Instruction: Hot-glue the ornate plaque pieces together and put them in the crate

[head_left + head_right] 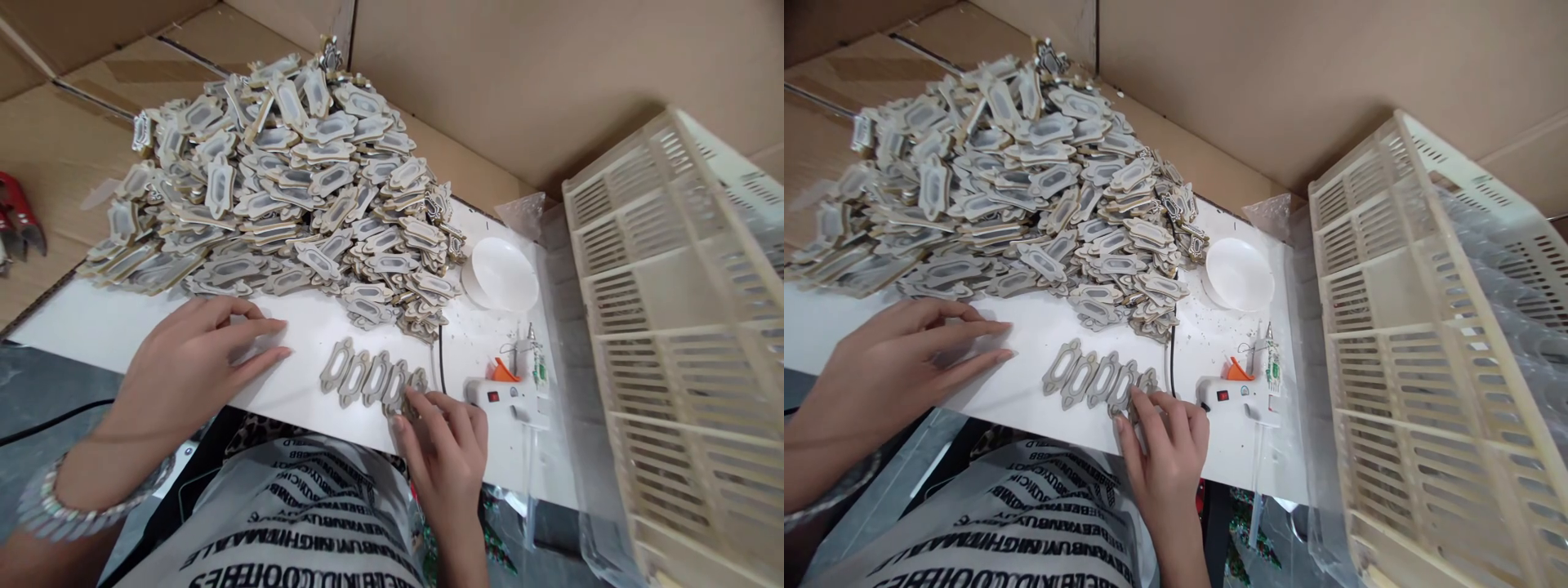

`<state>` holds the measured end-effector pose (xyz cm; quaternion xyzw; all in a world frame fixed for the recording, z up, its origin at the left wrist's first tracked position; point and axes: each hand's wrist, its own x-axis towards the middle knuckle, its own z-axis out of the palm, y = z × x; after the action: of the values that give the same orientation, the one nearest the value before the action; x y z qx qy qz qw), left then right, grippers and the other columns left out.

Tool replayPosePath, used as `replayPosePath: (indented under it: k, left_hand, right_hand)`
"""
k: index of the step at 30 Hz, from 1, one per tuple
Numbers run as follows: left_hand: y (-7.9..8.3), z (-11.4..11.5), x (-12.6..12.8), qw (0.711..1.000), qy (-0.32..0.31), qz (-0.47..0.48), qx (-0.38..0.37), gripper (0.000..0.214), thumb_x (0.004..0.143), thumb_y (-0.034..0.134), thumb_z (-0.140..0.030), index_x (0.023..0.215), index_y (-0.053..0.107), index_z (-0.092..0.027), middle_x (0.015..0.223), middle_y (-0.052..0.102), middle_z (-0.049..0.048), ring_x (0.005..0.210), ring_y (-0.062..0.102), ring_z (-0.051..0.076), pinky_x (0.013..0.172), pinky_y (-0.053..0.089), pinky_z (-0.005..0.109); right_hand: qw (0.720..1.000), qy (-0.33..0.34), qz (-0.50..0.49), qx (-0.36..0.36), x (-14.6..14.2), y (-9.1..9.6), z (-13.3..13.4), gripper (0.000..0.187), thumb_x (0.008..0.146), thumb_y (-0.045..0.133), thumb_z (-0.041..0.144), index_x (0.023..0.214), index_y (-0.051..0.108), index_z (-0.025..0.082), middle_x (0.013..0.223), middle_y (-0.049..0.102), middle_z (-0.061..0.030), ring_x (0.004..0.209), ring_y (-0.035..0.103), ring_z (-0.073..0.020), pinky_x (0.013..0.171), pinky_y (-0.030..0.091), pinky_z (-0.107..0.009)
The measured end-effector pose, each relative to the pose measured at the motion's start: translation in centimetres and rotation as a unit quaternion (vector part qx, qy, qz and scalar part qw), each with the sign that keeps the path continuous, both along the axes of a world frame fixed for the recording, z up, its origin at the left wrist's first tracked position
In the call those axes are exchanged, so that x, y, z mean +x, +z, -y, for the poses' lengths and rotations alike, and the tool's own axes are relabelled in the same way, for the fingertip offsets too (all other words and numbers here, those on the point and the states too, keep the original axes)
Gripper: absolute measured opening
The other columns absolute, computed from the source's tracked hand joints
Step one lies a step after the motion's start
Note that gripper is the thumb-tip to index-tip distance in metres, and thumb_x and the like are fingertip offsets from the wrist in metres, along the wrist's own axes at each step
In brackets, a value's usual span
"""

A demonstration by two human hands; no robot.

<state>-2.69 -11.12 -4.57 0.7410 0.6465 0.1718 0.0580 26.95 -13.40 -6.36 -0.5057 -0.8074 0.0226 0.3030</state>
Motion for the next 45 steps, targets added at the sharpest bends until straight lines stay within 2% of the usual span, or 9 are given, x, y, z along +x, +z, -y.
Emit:
replayPosePath:
  k: [7,15,18,29,33,36,39,41,45]
  left_hand:
    - [0.7,-0.3,0.0,0.999,0.007,0.031,-0.020,0.053,0.092,0.046,-0.068,0.104,0.067,-0.021,0.100,0.064,0.0051,0.089,0.061,0.023,0.078,0.040,0.032]
    - [1.5,-1.5,0.4,0.982,0.038,0.070,-0.169,0.040,0.086,0.047,-0.058,0.091,0.067,-0.024,0.098,0.065,0.0041,0.089,0.063,0.026,0.076,0.040,0.036]
    - [1.8,-1.8,0.7,0.976,0.054,0.076,-0.198,0.041,0.082,0.046,-0.059,0.088,0.067,-0.025,0.096,0.065,0.0044,0.088,0.063,0.027,0.076,0.040,0.037]
    - [2.8,-1.6,1.2,0.976,0.089,0.079,-0.185,0.036,0.077,0.052,-0.058,0.077,0.071,-0.028,0.076,0.072,0.0021,0.072,0.062,0.024,0.064,0.037,0.031]
    - [2.7,-1.4,1.1,0.978,0.075,0.106,-0.164,0.036,0.079,0.055,-0.057,0.081,0.076,-0.028,0.082,0.077,0.0029,0.072,0.064,0.025,0.063,0.038,0.031]
    - [2.9,-1.1,1.0,0.970,0.103,0.163,-0.151,0.034,0.076,0.061,-0.058,0.083,0.077,-0.028,0.084,0.078,0.0020,0.072,0.066,0.024,0.065,0.041,0.031]
    - [3.5,-0.7,1.3,0.945,0.152,0.260,-0.131,0.028,0.071,0.071,-0.054,0.078,0.077,-0.027,0.081,0.078,0.0002,0.075,0.065,0.022,0.069,0.043,0.030]
    - [3.9,-0.5,1.8,0.913,0.183,0.343,-0.126,0.024,0.067,0.078,-0.049,0.073,0.076,-0.026,0.078,0.076,-0.0006,0.075,0.063,0.020,0.068,0.044,0.029]
    - [4.0,-0.3,3.9,0.800,0.185,0.544,-0.174,0.021,0.056,0.089,-0.035,0.064,0.073,-0.023,0.066,0.070,-0.0022,0.059,0.055,0.013,0.057,0.043,0.024]
  right_hand:
    - [1.000,0.001,-0.001,-0.001,0.0,0.0,-0.1,0.019,0.098,0.058,0.026,0.112,0.067,0.015,0.097,0.063,-0.0051,0.086,0.050,-0.0185,0.081,0.041,-0.032]
    - [1.000,-0.002,0.003,0.000,-0.1,0.1,-0.1,0.018,0.099,0.058,0.027,0.111,0.066,0.016,0.097,0.063,-0.0055,0.087,0.051,-0.0187,0.080,0.042,-0.032]
    - [1.000,-0.002,0.002,-0.001,-0.1,0.1,-0.1,0.018,0.099,0.057,0.026,0.112,0.066,0.016,0.097,0.063,-0.0054,0.088,0.051,-0.0187,0.080,0.043,-0.031]
    - [1.000,-0.002,-0.015,-0.006,0.0,0.3,0.0,0.020,0.097,0.060,0.026,0.112,0.067,0.016,0.095,0.066,-0.0059,0.088,0.053,-0.0193,0.078,0.045,-0.033]
    - [1.000,-0.004,-0.018,-0.006,0.2,0.3,0.1,0.020,0.097,0.059,0.025,0.114,0.067,0.017,0.095,0.065,-0.0058,0.087,0.053,-0.0195,0.077,0.046,-0.033]
    - [1.000,0.000,-0.023,-0.007,0.5,0.3,0.1,0.021,0.097,0.059,0.023,0.116,0.065,0.018,0.097,0.065,-0.0062,0.089,0.054,-0.0200,0.077,0.046,-0.034]
    - [0.999,-0.004,-0.034,0.003,0.5,0.6,0.0,0.021,0.096,0.059,0.019,0.116,0.065,0.018,0.098,0.065,-0.0064,0.089,0.056,-0.0200,0.076,0.046,-0.034]
    - [0.999,-0.007,-0.049,0.014,0.0,1.0,-0.2,0.019,0.096,0.059,0.018,0.114,0.065,0.019,0.096,0.065,-0.0060,0.088,0.057,-0.0197,0.076,0.047,-0.034]
    - [0.995,0.035,-0.089,0.034,-2.2,2.4,-1.0,0.029,0.096,0.061,0.024,0.125,0.059,0.021,0.106,0.070,-0.0067,0.097,0.062,-0.0209,0.084,0.051,-0.037]
